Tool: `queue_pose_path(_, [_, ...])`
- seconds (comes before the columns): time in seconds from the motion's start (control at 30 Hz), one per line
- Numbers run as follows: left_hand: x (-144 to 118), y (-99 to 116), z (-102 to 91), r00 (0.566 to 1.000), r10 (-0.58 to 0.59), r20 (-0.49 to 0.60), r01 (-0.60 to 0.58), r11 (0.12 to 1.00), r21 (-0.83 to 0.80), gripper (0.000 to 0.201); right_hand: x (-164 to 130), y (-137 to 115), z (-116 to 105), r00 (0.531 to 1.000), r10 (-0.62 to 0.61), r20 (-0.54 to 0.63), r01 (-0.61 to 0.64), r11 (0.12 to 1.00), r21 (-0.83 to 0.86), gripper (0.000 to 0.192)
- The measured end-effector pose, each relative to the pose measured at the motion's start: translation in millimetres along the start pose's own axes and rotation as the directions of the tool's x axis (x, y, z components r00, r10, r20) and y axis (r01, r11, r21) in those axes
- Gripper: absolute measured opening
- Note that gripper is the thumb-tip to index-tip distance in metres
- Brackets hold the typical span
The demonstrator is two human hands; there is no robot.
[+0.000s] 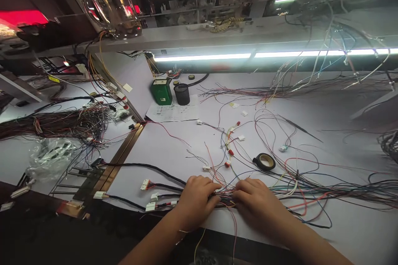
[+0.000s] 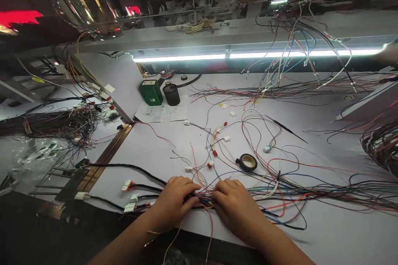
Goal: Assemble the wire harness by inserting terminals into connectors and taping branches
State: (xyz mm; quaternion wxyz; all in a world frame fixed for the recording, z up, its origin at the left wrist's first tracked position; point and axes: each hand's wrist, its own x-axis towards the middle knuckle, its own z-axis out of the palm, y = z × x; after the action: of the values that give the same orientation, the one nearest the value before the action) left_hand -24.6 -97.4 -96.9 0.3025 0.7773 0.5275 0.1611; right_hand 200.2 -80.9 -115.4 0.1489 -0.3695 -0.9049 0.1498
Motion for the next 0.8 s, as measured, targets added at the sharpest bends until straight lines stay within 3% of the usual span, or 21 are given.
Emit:
queue_pose_path(0.13, [2.1, 1.0, -2.1, 0.995, -0.084, 0.058, 0.082, 0.996, 0.024, 0.030, -8.4, -4.5, 3.8, 1.000, 0.031, -0.001, -0.031, 0.999, -0.020, 0.008])
queue_pose_path(0.27, [13.2, 5.0, -13.1, 0.970, -0.094, 0.223, 0.091, 0.996, 0.027, 0.038, -16.1, -4.1, 13.3, 0.992, 0.112, -0.065, -0.115, 0.992, -0.048, 0.006])
queue_pose_path(0.37, [18.3, 7.9, -18.9, 0.951, -0.090, 0.296, 0.092, 0.996, 0.008, 0.036, -19.7, -4.1, 15.9, 0.992, 0.103, -0.079, -0.108, 0.993, -0.054, 0.004])
queue_pose_path(0.63, [11.1, 3.0, -3.8, 0.978, -0.131, 0.160, 0.156, 0.975, -0.156, 0.013, -23.3, -9.0, 16.4, 0.994, 0.088, -0.062, -0.084, 0.994, 0.071, 0.011])
queue_pose_path(0.8, [10.6, -4.3, 2.4, 0.980, -0.135, 0.144, 0.159, 0.974, -0.163, 0.018, -24.7, 6.7, 4.1, 0.991, 0.112, -0.068, -0.106, 0.990, 0.091, 0.013])
